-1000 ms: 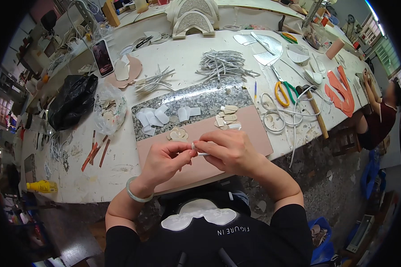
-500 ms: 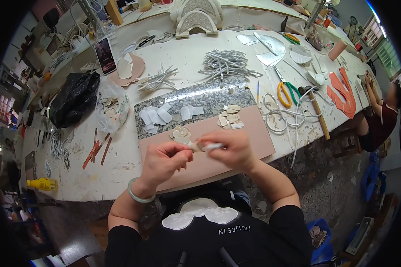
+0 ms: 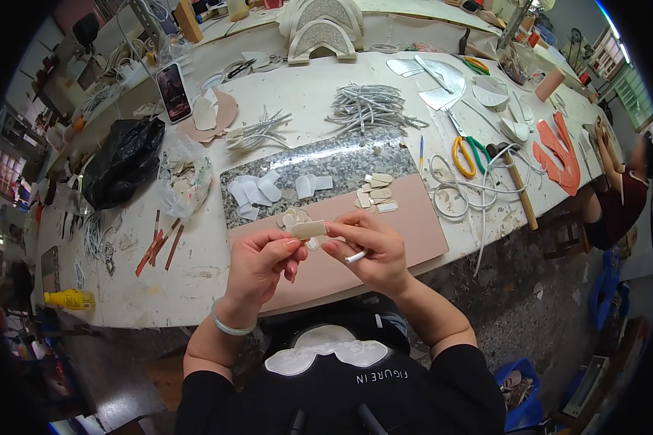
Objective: The person sits at a cluttered workbench and repeatedly picks up small white oval pieces and thin white strips. They wrap the strips around the oval pieces by hand, creating small assembled units. The person places the finished units on the table and occasionally picks up a new piece to continue the process.
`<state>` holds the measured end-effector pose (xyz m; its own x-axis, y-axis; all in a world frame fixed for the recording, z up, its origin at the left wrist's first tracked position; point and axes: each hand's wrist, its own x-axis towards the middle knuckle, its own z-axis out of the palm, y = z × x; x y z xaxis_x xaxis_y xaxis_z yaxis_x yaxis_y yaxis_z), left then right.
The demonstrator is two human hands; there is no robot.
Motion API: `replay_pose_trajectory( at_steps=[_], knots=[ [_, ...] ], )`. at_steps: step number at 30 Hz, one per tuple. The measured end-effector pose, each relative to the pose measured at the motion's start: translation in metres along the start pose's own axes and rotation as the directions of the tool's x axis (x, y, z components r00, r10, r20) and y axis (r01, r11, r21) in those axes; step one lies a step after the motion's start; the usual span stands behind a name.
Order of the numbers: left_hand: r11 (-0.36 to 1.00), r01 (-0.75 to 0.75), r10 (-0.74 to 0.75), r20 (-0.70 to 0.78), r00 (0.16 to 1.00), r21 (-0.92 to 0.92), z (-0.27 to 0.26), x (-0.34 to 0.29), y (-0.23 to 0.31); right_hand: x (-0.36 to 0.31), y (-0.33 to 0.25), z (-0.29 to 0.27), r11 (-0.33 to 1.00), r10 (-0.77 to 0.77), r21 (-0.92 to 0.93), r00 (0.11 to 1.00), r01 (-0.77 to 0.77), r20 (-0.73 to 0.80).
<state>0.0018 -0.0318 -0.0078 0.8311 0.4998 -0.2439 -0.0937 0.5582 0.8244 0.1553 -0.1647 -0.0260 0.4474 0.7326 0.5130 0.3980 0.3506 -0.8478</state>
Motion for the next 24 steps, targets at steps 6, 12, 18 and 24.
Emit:
replay_pose_trajectory(
  at_steps=[6, 12, 18, 24],
  knots=[
    [0.943, -0.257, 0.27, -0.035, 0.962, 0.212, 0.0, -0.003, -0.015, 0.0, 0.001, 0.013, 0.997, -0.061, -0.06, 0.993, 0.055, -0.102],
    [0.909, -0.298, 0.317, -0.018, 0.948, 0.292, 0.004, -0.007, -0.016, 0.0, 0.003, 0.012, 0.835, -0.258, -0.494, 0.965, 0.243, 0.039],
    [0.903, -0.162, 0.181, -0.011, 0.983, 0.397, 0.001, -0.007, -0.011, 0.015, -0.003, -0.002, 0.687, -0.319, -0.618, 0.923, 0.382, 0.216],
    [0.452, -0.601, 0.416, 0.439, 0.796, 0.659, 0.005, -0.001, 0.003, 0.012, -0.017, -0.011, 0.792, -0.077, -0.527, 0.907, 0.308, 0.413]
  ],
)
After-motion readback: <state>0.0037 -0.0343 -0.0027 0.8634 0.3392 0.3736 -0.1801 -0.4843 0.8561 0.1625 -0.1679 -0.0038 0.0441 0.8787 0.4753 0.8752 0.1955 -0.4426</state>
